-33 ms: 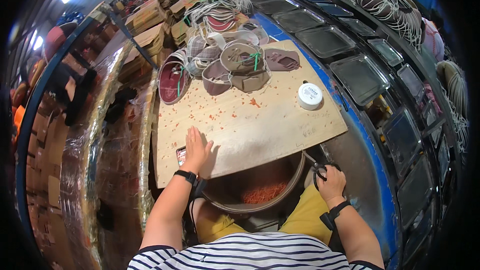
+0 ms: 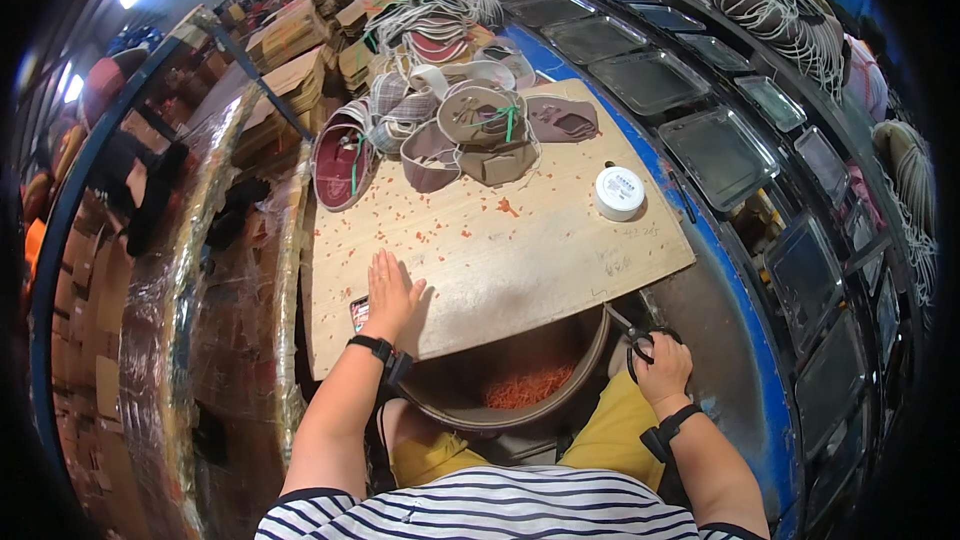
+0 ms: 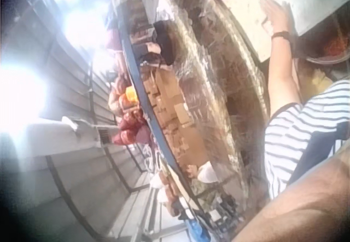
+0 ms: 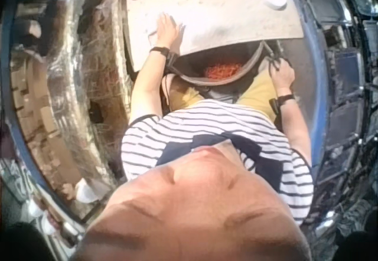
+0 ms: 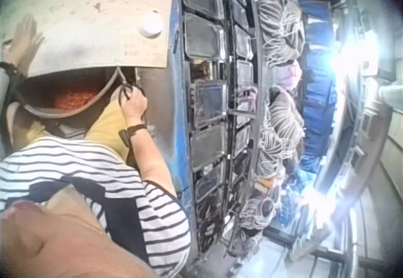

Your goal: The person is trimming excess material from the edges of shoes using scissors.

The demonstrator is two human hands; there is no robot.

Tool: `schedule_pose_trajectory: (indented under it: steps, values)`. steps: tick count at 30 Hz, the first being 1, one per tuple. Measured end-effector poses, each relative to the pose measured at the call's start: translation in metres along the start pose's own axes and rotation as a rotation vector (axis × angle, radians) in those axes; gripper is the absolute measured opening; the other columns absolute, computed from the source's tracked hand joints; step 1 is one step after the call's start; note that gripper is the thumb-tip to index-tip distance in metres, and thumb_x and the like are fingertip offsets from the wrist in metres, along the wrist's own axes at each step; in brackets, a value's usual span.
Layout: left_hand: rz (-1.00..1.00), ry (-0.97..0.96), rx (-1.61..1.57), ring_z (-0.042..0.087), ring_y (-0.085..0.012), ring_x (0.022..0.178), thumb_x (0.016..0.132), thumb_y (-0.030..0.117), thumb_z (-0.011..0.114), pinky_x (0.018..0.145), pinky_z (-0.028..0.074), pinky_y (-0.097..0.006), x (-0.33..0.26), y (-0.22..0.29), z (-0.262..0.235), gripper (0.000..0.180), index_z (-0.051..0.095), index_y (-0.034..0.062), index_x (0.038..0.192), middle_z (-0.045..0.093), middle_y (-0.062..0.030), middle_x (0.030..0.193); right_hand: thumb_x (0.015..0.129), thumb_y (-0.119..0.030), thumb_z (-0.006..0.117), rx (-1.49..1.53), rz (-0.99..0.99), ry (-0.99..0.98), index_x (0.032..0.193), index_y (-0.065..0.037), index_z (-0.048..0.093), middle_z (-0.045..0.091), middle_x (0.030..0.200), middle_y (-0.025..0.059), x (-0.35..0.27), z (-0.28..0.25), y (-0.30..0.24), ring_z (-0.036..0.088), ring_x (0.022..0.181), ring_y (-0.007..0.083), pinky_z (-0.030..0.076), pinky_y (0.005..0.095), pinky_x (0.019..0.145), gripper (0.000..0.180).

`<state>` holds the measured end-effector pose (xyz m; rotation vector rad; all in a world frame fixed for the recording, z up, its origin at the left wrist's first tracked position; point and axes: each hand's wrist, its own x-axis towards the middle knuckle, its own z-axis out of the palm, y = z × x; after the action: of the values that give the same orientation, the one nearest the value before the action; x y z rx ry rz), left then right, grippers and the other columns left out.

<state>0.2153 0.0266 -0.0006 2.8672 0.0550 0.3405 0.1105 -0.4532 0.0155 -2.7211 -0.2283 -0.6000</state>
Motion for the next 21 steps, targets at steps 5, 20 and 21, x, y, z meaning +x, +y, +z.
schedule_pose_trajectory:
  steps: [5, 20, 21]
  values:
    - [-0.082, -0.109, 0.128, 0.013, -0.0388, 0.143, 0.087, 0.046, 0.058, 0.117, 0.009, -0.046, 0.057, -0.013, 0.031, 0.086, 0.023, -0.0115, 0.142, 0.02, -0.0286, 0.15, 0.067, -0.014, 0.068, -0.027, 0.006, 0.024, 0.098, -0.006, 0.056, 0.058, 0.081, 0.0115, 0.009, -0.001, -0.002, 0.057, 0.075, 0.033, 0.041, 0.0428, 0.067, 0.034]
    - [0.507, 0.076, -0.173, 0.04, -0.0408, 0.127, 0.086, 0.029, 0.062, 0.107, 0.033, -0.046, 0.142, 0.14, 0.082, 0.053, 0.049, 0.0051, 0.131, 0.047, -0.0219, 0.135, 0.065, -0.011, 0.068, 0.028, 0.001, -0.038, 0.094, -0.01, 0.055, 0.058, 0.078, 0.0071, 0.027, 0.006, -0.01, 0.056, 0.071, 0.0293, 0.039, 0.0406, 0.064, 0.031]
    - [0.506, 0.076, -0.173, 0.04, -0.0408, 0.127, 0.086, 0.029, 0.062, 0.107, 0.033, -0.046, 0.142, 0.137, 0.082, 0.053, 0.049, 0.0051, 0.131, 0.047, -0.0219, 0.135, 0.065, -0.011, 0.068, 0.028, 0.0, -0.039, 0.094, -0.01, 0.055, 0.058, 0.078, 0.0071, 0.028, 0.006, -0.01, 0.056, 0.071, 0.0293, 0.039, 0.0406, 0.064, 0.031]
